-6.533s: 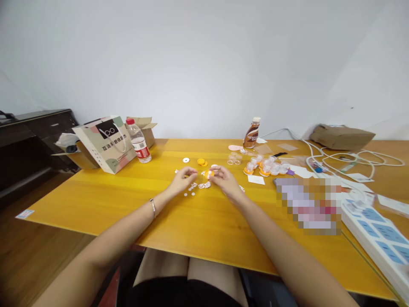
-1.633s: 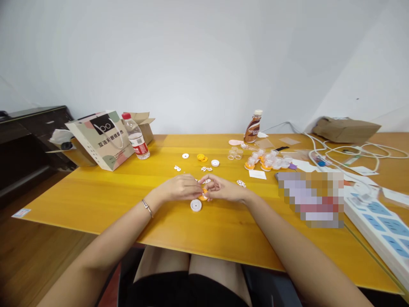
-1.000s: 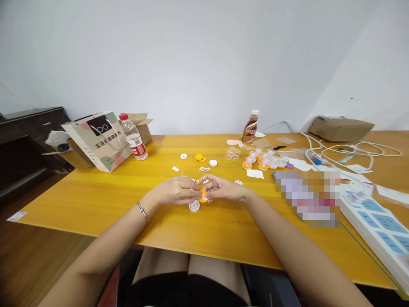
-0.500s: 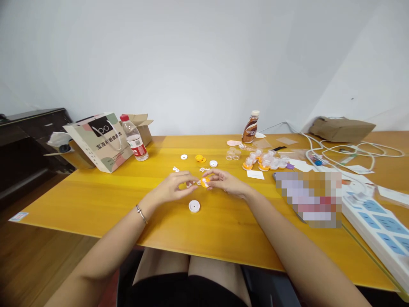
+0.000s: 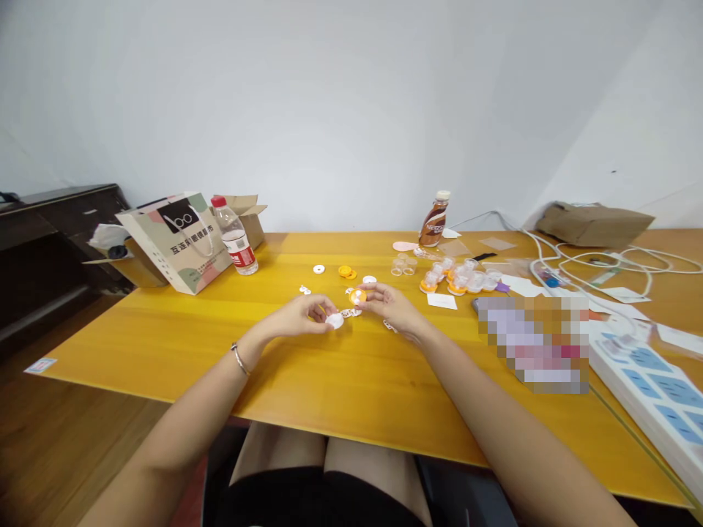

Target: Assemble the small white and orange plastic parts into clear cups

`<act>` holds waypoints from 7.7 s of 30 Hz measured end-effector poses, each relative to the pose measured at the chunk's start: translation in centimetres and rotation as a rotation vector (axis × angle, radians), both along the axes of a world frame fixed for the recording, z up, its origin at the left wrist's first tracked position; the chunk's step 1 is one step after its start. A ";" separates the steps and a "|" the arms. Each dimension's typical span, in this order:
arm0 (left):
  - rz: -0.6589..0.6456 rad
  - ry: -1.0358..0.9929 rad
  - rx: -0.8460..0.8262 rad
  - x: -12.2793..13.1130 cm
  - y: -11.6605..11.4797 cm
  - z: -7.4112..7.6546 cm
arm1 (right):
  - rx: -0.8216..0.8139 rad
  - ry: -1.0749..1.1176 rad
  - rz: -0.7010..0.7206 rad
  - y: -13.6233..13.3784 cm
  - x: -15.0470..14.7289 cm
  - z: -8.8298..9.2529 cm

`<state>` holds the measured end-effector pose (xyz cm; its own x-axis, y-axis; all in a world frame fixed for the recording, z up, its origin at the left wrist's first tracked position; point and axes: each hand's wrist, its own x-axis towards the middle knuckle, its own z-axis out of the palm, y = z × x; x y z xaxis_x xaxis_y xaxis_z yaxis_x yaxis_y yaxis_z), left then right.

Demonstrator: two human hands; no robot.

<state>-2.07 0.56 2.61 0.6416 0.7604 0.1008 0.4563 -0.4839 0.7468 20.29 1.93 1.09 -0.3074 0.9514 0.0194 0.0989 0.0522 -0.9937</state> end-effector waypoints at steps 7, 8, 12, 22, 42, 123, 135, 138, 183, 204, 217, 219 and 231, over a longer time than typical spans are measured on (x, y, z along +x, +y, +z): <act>-0.091 0.153 0.061 0.2 -0.1 -1.1 | -0.017 0.003 -0.006 -0.3 -0.4 0.0; -0.097 0.142 0.048 0.3 -0.2 -1.2 | -0.020 0.005 -0.002 -0.4 -0.5 0.0; -0.093 -0.044 -0.070 0.3 0.0 -0.4 | -0.025 0.028 0.012 -0.5 -0.7 0.2; -0.026 -0.538 -0.318 -0.6 0.7 1.3 | 0.052 -0.062 -0.052 -1.4 -1.5 1.2; 0.038 -0.157 0.308 0.4 0.3 -0.1 | 0.114 -0.106 -0.011 -2.0 -2.7 0.3; 0.178 0.126 0.450 1.2 3.6 -4.4 | -0.109 0.094 -0.090 0.0 -1.6 -1.8; 0.328 -0.264 0.266 2.3 2.6 -3.8 | -0.151 0.159 -0.090 -0.2 -1.9 -1.7; 0.280 -0.382 0.127 2.9 2.2 -3.6 | -0.167 0.176 -0.072 -0.3 -2.0 -1.5; 0.331 -0.522 -0.041 3.7 2.0 -4.2 | -0.113 0.228 -0.027 -0.9 -2.9 -1.7; 0.260 -0.426 0.088 3.4 1.7 -3.4 | -0.175 0.380 0.018 -0.2 -1.6 -1.3; 0.162 0.216 0.499 2.8 2.0 -4.4 | -0.139 0.473 -0.376 1.6 -0.3 -2.0; 0.157 0.284 0.549 2.9 1.9 -4.1 | -0.146 0.482 -0.385 1.6 -0.3 -2.1; 0.221 0.220 0.610 3.0 2.5 -3.9 | -0.188 0.380 -0.224 0.8 -1.1 -2.3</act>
<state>0.88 3.07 -1.24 0.5320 0.7247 0.4379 0.7027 -0.6664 0.2493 19.16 2.70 -1.25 -0.0986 0.9912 -0.0883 -0.2847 -0.1132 -0.9519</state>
